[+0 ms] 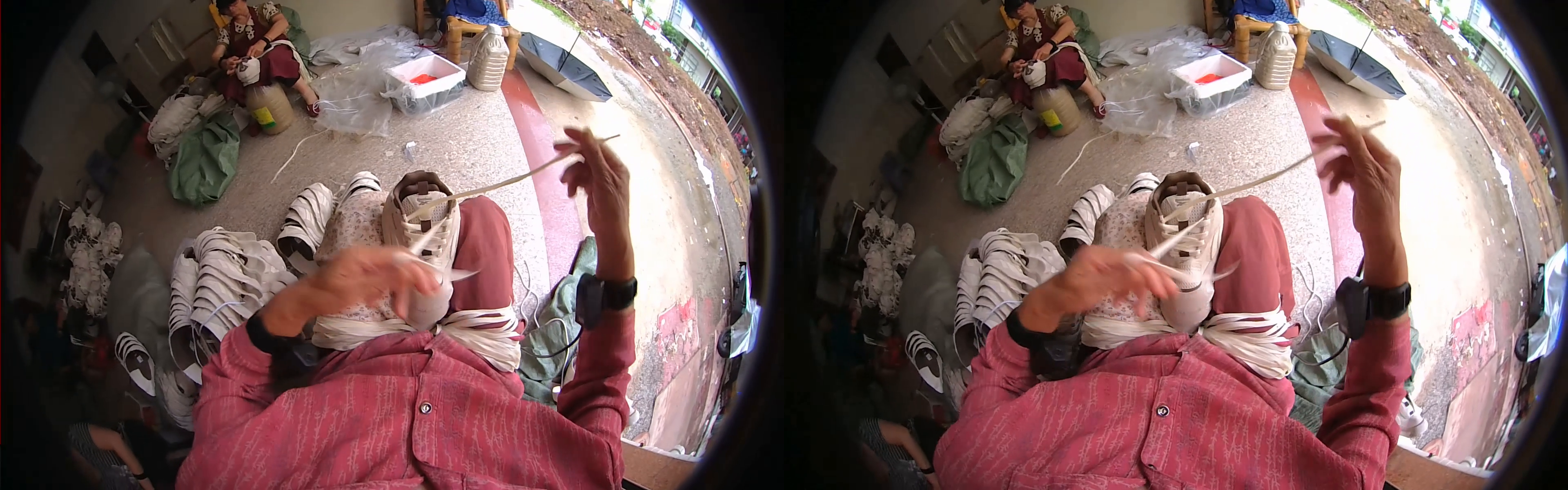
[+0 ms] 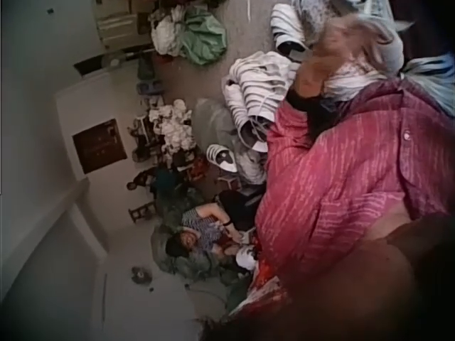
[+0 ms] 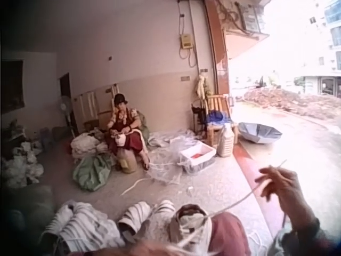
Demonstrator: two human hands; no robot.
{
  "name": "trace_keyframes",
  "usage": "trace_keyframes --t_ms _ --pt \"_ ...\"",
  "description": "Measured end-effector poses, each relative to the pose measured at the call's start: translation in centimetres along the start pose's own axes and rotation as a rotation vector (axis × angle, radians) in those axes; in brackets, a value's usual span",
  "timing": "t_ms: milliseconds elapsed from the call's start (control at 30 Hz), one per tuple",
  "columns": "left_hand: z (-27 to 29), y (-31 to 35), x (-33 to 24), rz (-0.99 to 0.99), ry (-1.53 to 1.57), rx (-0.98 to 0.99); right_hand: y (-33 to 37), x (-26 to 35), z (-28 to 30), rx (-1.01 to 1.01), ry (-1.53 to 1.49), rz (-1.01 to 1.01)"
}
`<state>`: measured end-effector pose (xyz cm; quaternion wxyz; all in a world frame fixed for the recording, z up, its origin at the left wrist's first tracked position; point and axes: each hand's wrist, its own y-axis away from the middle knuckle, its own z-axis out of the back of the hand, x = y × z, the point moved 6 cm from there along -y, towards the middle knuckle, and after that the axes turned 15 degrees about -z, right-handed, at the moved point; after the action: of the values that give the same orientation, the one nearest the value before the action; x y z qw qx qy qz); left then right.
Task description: The recorder is threading laces through the eyelets of a shoe upper.
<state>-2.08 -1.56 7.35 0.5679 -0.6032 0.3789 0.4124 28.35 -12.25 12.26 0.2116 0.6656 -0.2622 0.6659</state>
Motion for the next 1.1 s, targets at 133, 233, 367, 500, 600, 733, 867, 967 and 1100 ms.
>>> trace_keyframes --t_ms 133,233,367,500,600,733,867,967,1100 --pt "8.3 5.3 -0.4 -0.189 0.220 -0.593 -3.2 -14.4 7.6 -0.034 -0.701 -0.394" --pt "12.1 9.9 2.6 -0.148 0.260 -0.959 -2.7 -20.9 7.6 -0.139 -0.870 -0.570" --pt "13.1 13.5 6.0 0.406 -0.100 -0.969 -1.4 -21.8 6.4 -0.114 -0.736 -0.576" --pt "12.1 9.1 5.5 0.472 -1.011 -0.405 -1.0 -18.8 6.1 -0.273 -0.735 -0.459" --pt "8.1 2.1 2.7 0.085 -0.841 -0.447 -2.3 -18.4 4.0 -0.118 -0.841 -0.447" --pt "5.8 -4.8 3.4 -0.131 -0.783 -0.329 -0.4 -14.6 -2.0 0.010 -0.250 -0.396" --pt "6.7 -7.0 8.7 0.048 -0.584 -0.257 1.2 -14.8 -8.0 0.180 0.142 -0.297" --pt "7.3 -7.4 9.4 0.174 -0.643 -0.236 1.7 -14.1 -9.4 0.312 0.204 -0.231" --pt "7.2 -7.7 10.3 0.196 -0.458 -0.212 1.9 -14.4 -9.9 0.420 0.184 -0.254"
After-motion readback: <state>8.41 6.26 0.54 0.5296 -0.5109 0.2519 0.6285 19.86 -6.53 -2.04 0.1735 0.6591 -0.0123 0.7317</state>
